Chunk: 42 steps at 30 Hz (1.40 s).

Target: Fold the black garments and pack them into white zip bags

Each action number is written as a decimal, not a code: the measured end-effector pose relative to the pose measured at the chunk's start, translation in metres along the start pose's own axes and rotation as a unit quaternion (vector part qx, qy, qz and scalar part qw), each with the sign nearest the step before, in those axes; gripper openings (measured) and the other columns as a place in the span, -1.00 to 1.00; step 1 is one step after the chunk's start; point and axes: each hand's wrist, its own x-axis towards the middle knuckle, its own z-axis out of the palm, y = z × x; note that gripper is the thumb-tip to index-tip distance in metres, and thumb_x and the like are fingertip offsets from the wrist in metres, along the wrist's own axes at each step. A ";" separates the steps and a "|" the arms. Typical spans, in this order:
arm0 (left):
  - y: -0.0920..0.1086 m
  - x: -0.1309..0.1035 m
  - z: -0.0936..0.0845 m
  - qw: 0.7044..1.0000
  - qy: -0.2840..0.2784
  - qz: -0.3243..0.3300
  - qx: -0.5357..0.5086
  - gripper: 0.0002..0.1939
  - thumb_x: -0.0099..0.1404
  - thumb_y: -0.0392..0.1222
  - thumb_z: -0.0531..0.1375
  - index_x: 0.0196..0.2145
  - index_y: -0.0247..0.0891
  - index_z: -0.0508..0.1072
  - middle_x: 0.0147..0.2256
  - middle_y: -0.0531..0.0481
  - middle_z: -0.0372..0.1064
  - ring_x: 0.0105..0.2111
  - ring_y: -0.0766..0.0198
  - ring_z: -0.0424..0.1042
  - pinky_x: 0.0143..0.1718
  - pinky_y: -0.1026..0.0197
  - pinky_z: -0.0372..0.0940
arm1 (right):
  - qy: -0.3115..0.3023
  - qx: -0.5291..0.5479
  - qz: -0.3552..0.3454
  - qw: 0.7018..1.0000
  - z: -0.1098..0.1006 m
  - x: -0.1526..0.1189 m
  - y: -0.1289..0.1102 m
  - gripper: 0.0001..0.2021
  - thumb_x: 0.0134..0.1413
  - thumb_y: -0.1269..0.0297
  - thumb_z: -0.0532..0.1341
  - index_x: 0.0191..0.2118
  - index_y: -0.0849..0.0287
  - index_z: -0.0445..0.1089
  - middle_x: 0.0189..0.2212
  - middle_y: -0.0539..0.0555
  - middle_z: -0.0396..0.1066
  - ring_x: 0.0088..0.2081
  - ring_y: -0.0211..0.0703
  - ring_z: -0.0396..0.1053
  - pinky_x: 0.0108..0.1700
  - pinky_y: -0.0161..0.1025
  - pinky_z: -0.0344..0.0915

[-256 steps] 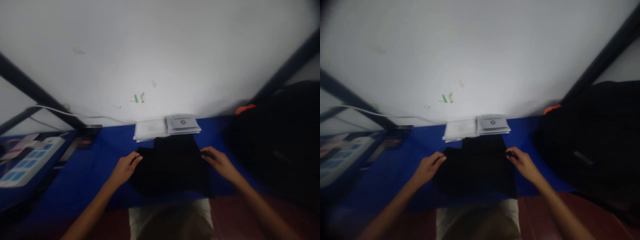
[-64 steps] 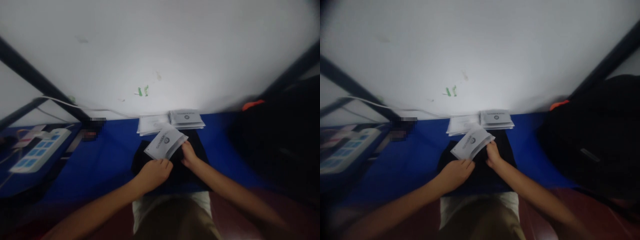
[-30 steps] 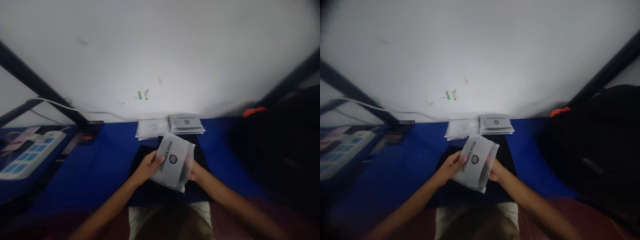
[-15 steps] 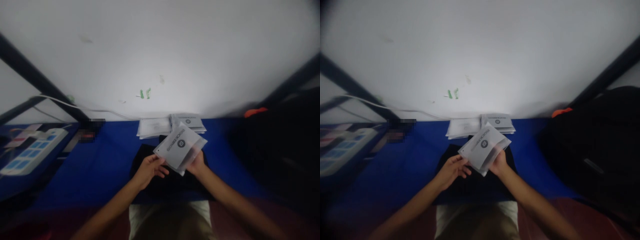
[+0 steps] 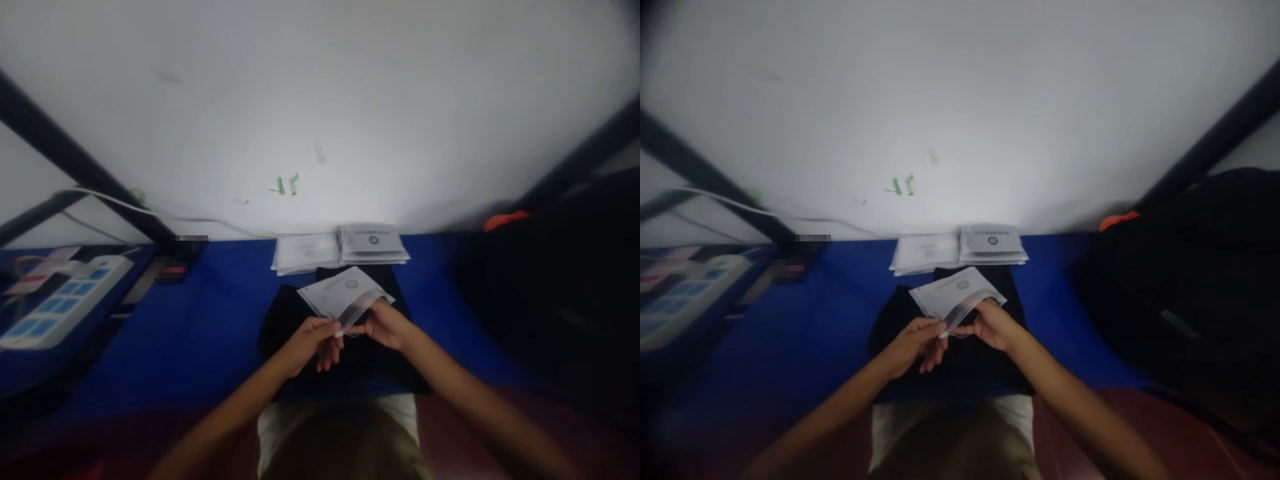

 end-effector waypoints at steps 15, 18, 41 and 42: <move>-0.003 -0.013 -0.001 0.997 0.077 0.010 0.010 -0.57 0.17 0.12 0.24 -0.60 -0.28 0.28 -0.78 0.20 0.06 -0.82 0.49 0.02 -0.82 0.41 -0.14 | -0.044 0.070 -0.041 0.996 0.018 -0.003 0.013 -0.88 -0.02 0.38 0.34 -0.31 0.26 0.44 -0.31 0.11 0.54 -0.18 -0.10 0.50 -0.07 -0.19 0.39; -0.002 -0.014 -0.005 0.996 0.074 0.018 -0.052 -0.55 0.18 0.07 0.23 -0.64 -0.25 0.18 -0.76 0.23 -0.03 -0.80 0.50 -0.02 -0.79 0.40 -0.19 | -0.045 0.006 -0.040 0.998 0.003 -0.021 0.004 -0.81 0.00 0.34 0.35 -0.22 0.23 0.44 -0.21 0.13 0.53 -0.09 -0.08 0.49 0.07 -0.07 0.32; 0.031 -0.008 0.022 0.992 -0.021 0.091 -0.083 -0.54 0.14 -0.03 0.27 -0.71 -0.27 0.16 -0.78 0.23 -0.14 -0.78 0.55 -0.13 -0.71 0.37 -0.30 | -0.085 -0.730 -0.441 0.515 0.007 -0.044 -0.033 -0.78 0.26 0.33 0.05 -0.33 0.14 0.44 -0.54 0.03 0.30 -0.58 -0.27 0.06 -0.55 -0.30 -0.02; 0.034 -0.009 0.020 0.991 -0.022 0.099 -0.082 -0.55 0.15 -0.05 0.26 -0.70 -0.27 0.15 -0.77 0.23 -0.13 -0.77 0.55 -0.13 -0.70 0.36 -0.31 | -0.079 -0.726 -0.438 0.524 0.003 -0.042 -0.037 -0.79 0.25 0.32 0.06 -0.33 0.13 0.43 -0.54 0.02 0.29 -0.57 -0.27 0.06 -0.55 -0.30 -0.02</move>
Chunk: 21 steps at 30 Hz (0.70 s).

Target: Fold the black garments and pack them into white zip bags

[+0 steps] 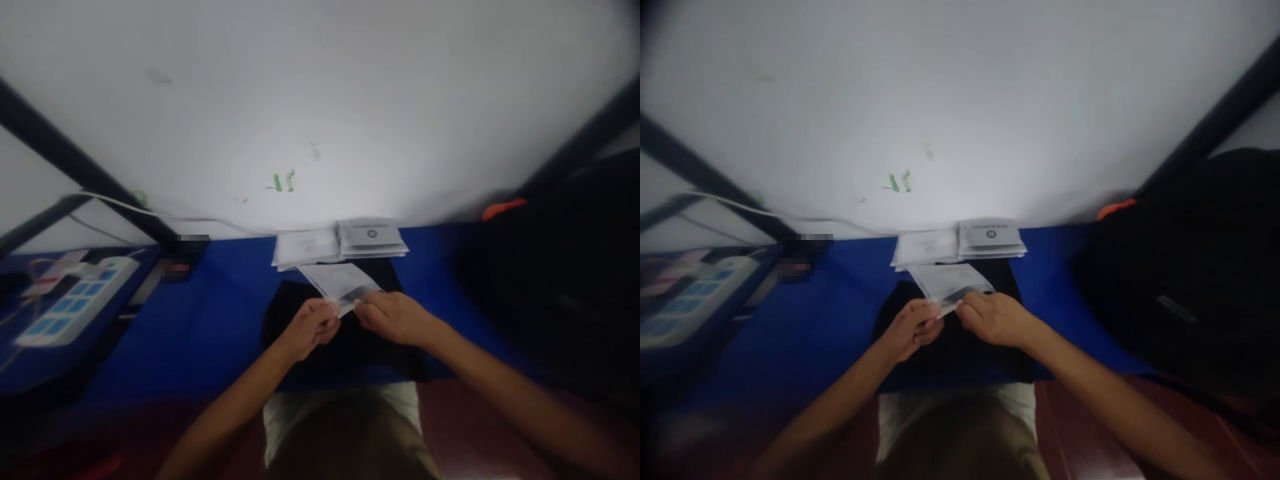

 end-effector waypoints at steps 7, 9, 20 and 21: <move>0.016 -0.007 -0.022 0.998 0.018 0.046 -0.040 -0.56 0.19 -0.08 0.24 -0.67 -0.26 0.12 -0.76 0.24 -0.14 -0.77 0.54 -0.15 -0.70 0.36 -0.25 | -0.004 -0.123 0.048 0.991 0.006 -0.036 0.056 -0.76 0.30 0.29 0.02 -0.37 0.14 0.36 -0.51 0.04 0.29 -0.53 -0.24 0.18 -0.52 -0.28 0.01; 0.012 -0.008 -0.025 0.998 0.011 0.040 -0.043 -0.56 0.20 -0.08 0.23 -0.68 -0.26 0.12 -0.76 0.24 -0.14 -0.77 0.54 -0.14 -0.70 0.36 -0.24 | -0.006 -0.148 0.053 0.988 0.010 -0.048 0.069 -0.75 0.31 0.28 0.01 -0.36 0.15 0.36 -0.50 0.05 0.31 -0.51 -0.22 0.23 -0.50 -0.28 0.05; -0.002 0.010 0.010 0.996 -0.074 0.008 -0.051 -0.59 0.21 -0.06 0.20 -0.67 -0.28 0.19 -0.78 0.21 -0.06 -0.77 0.49 -0.06 -0.71 0.38 -0.15 | 0.019 -0.160 0.103 0.982 0.012 -0.036 0.058 -0.56 0.10 0.19 0.20 0.08 0.26 0.27 -0.04 0.32 0.40 -0.04 0.15 0.36 -0.09 0.01 0.38; -0.002 0.012 0.014 0.995 -0.087 0.013 -0.052 -0.59 0.21 -0.06 0.20 -0.67 -0.28 0.20 -0.78 0.20 -0.05 -0.77 0.49 -0.04 -0.71 0.38 -0.13 | 0.034 -0.135 0.084 0.987 0.016 -0.030 0.052 -0.46 0.08 0.18 0.22 0.16 0.27 0.20 0.04 0.35 0.35 0.03 0.19 0.33 -0.01 0.06 0.36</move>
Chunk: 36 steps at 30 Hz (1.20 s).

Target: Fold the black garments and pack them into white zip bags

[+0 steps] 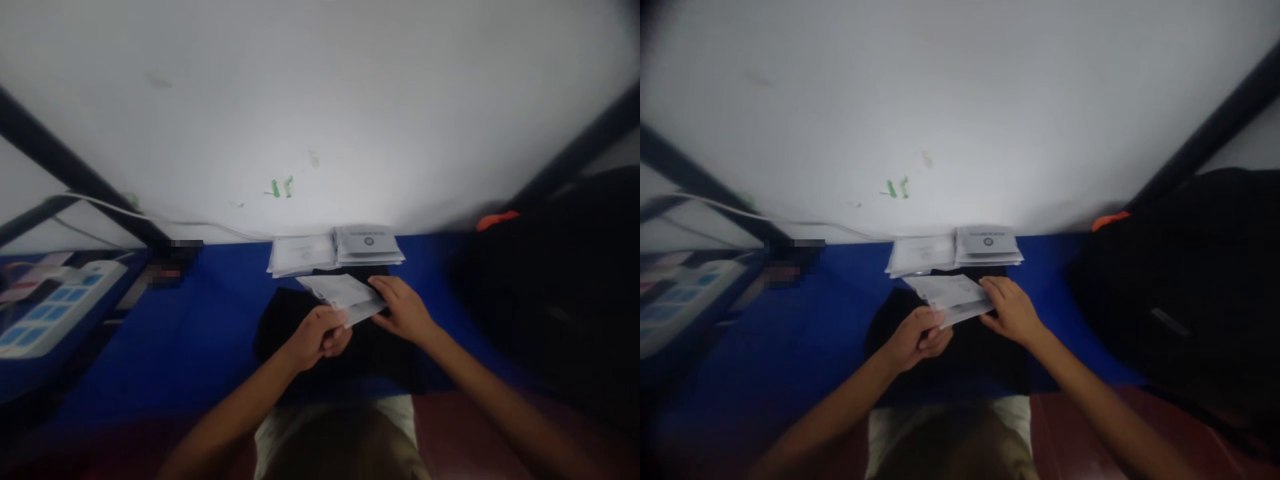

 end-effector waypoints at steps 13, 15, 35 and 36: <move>0.009 -0.031 -0.022 0.874 0.002 0.070 0.481 -0.83 0.32 -0.10 0.15 -0.28 -0.26 0.36 -0.39 0.02 0.32 -0.42 0.34 0.29 -0.36 0.27 0.23 | 0.085 -0.083 0.033 0.992 -0.012 0.091 0.046 -0.54 0.05 0.50 0.11 0.12 0.21 0.20 0.16 0.28 0.29 0.12 0.09 0.33 0.05 -0.05 0.35; 0.006 -0.044 -0.035 0.802 0.019 0.088 0.591 -0.89 0.31 -0.16 0.16 -0.24 -0.23 0.37 -0.30 -0.02 0.33 -0.28 0.25 0.33 -0.17 0.15 0.26 | 0.012 -0.139 0.064 0.988 -0.004 0.099 0.068 -0.57 0.05 0.55 0.06 0.09 0.29 0.22 0.12 0.36 0.32 0.08 0.12 0.35 0.04 -0.02 0.33; 0.025 -0.095 -0.068 0.645 -0.074 0.026 0.760 -0.73 0.05 -0.32 0.28 -0.26 -0.19 0.38 0.05 -0.12 0.25 0.04 0.01 0.25 0.03 -0.01 0.19 | -0.185 -0.079 0.031 0.979 0.053 0.102 0.091 -0.23 0.13 -0.27 0.01 0.34 0.08 0.02 0.38 0.23 -0.13 0.32 0.54 -0.20 0.17 0.53 -0.33; 0.026 -0.095 -0.067 0.642 -0.076 0.029 0.762 -0.79 0.08 -0.33 0.25 -0.28 -0.20 0.38 0.04 -0.11 0.26 0.03 0.03 0.26 0.03 0.01 0.19 | -0.188 -0.064 0.036 0.979 0.048 0.103 0.089 -0.24 0.13 -0.26 0.03 0.33 0.09 0.03 0.38 0.24 -0.12 0.32 0.53 -0.19 0.18 0.52 -0.32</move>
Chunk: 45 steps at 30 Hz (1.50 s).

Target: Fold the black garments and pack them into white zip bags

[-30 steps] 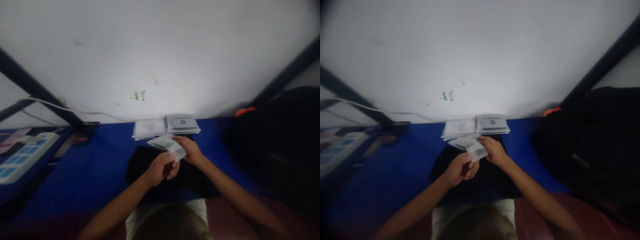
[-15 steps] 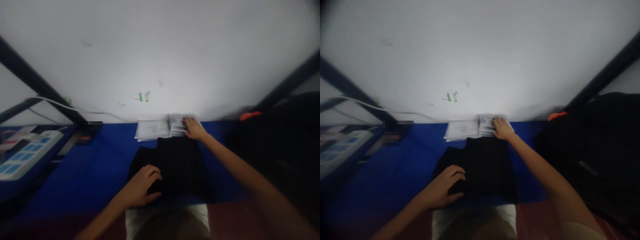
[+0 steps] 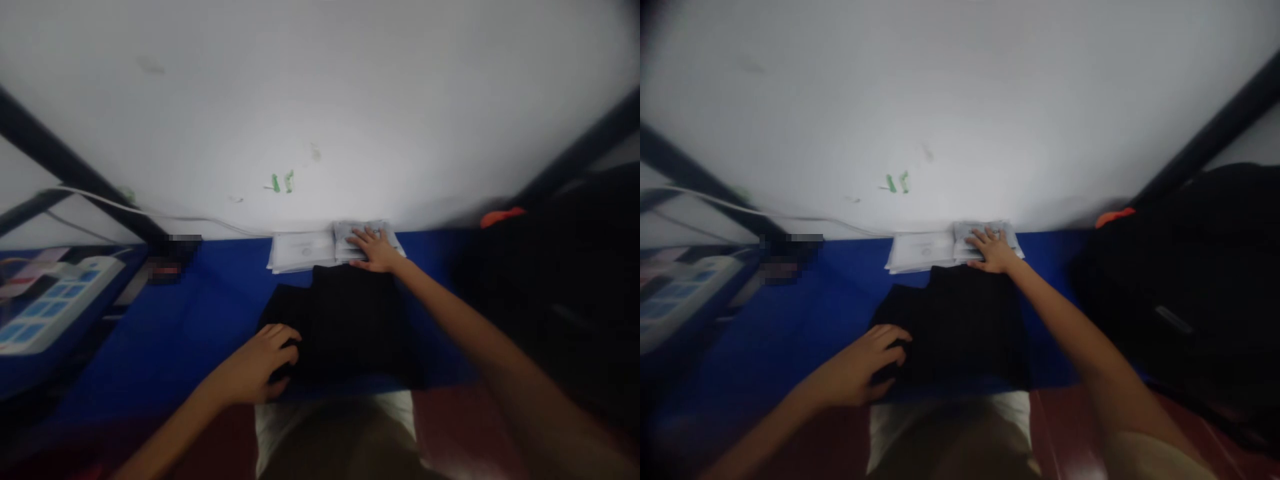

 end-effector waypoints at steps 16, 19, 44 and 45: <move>-0.023 0.015 -0.004 0.956 0.213 -0.171 -0.107 -0.77 0.43 -0.05 -0.02 -0.22 -0.20 0.34 -0.37 0.07 0.39 -0.39 0.29 0.38 -0.32 0.27 0.25 | -0.014 0.139 -0.109 0.984 -0.017 -0.123 -0.176 -0.41 -0.03 0.51 0.17 0.20 0.30 0.18 -0.06 0.29 0.40 -0.07 0.04 0.38 -0.03 -0.05 0.35; -0.030 0.015 -0.002 0.953 0.213 -0.192 -0.100 -0.75 0.43 -0.03 -0.04 -0.23 -0.19 0.33 -0.43 0.10 0.35 -0.47 0.31 0.32 -0.39 0.29 0.22 | -0.022 0.122 -0.031 0.992 -0.017 -0.148 -0.145 -0.49 -0.07 0.64 0.08 0.05 0.19 0.31 -0.18 0.19 0.45 -0.14 -0.03 0.42 -0.11 -0.12 0.37; -0.064 0.127 -0.025 0.979 0.113 -0.143 0.095 -0.75 0.39 -0.04 0.06 -0.15 -0.24 0.40 -0.18 -0.13 0.37 -0.18 0.10 0.40 -0.21 0.15 0.26 | 0.069 0.084 0.126 0.986 -0.004 -0.092 -0.014 -0.67 0.20 0.23 0.14 0.05 0.22 0.32 -0.01 0.28 0.36 0.01 0.08 0.35 0.00 -0.05 0.32; -0.065 0.134 -0.021 0.982 0.112 -0.130 0.081 -0.75 0.37 -0.04 0.09 -0.13 -0.25 0.40 -0.18 -0.13 0.35 -0.20 0.12 0.39 -0.20 0.15 0.27 | 0.059 0.079 0.120 0.988 -0.003 -0.089 -0.014 -0.69 0.19 0.27 0.15 0.04 0.22 0.33 -0.02 0.27 0.36 0.01 0.06 0.34 0.00 -0.07 0.32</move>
